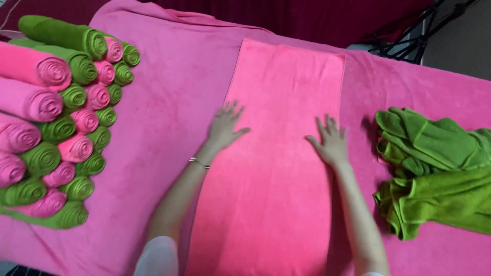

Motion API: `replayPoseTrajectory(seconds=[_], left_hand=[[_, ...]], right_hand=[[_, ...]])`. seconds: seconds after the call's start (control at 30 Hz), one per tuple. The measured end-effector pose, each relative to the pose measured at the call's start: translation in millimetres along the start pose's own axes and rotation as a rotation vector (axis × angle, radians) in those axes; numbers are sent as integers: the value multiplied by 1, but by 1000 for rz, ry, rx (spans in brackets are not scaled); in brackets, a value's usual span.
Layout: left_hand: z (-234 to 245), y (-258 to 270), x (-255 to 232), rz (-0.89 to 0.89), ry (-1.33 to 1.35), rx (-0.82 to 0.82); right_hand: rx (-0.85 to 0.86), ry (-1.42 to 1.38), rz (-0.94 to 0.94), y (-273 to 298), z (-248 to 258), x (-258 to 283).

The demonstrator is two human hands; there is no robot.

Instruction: Folding and rolling towels into decorative shapes on a treatment table

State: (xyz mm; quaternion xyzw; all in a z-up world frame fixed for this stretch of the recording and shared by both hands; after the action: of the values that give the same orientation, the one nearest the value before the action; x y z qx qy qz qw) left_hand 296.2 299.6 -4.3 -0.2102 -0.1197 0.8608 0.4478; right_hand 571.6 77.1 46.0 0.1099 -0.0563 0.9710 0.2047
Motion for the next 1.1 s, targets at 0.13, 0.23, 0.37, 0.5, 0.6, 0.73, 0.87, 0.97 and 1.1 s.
replayPoseTrajectory(seconds=[0.13, 0.23, 0.37, 0.5, 0.6, 0.73, 0.87, 0.97, 1.1], left_hand=[[31, -13, 81, 97, -39, 159], [22, -31, 149, 204, -185, 337], [22, -119, 161, 211, -335, 242], [-51, -200, 48, 34, -4, 35], [-112, -215, -26, -37, -80, 250], [-110, -223, 5, 45, -9, 357], [-93, -231, 61, 7, -82, 373], [-103, -236, 97, -14, -257, 345], [-102, -250, 56, -156, -398, -55]], right_hand=[[74, 72, -123, -12, 7, -75], [157, 137, -235, -40, -4, -126], [97, 51, -116, -111, 29, -80], [-14, -129, 194, -197, 5, -1], [45, -62, 183, -219, -37, 19], [136, -23, 124, -224, -27, -13], [87, 13, 6, -225, -3, -61], [-2, -16, -77, -230, -2, -91], [-356, 121, -159, -226, -16, -62]])
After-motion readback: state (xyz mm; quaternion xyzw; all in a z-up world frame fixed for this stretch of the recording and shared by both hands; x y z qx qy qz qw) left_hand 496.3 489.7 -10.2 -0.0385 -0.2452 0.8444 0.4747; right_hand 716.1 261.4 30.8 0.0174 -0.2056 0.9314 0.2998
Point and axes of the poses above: each hand's wrist, its own y-axis away from the middle knuckle, its own z-axis out of the back of the hand, x = y × z, the point moved 7 cm from there along -y, towards the middle knuckle, and after that the axes turned 4 degrees about -x, right-handed, at the moved point
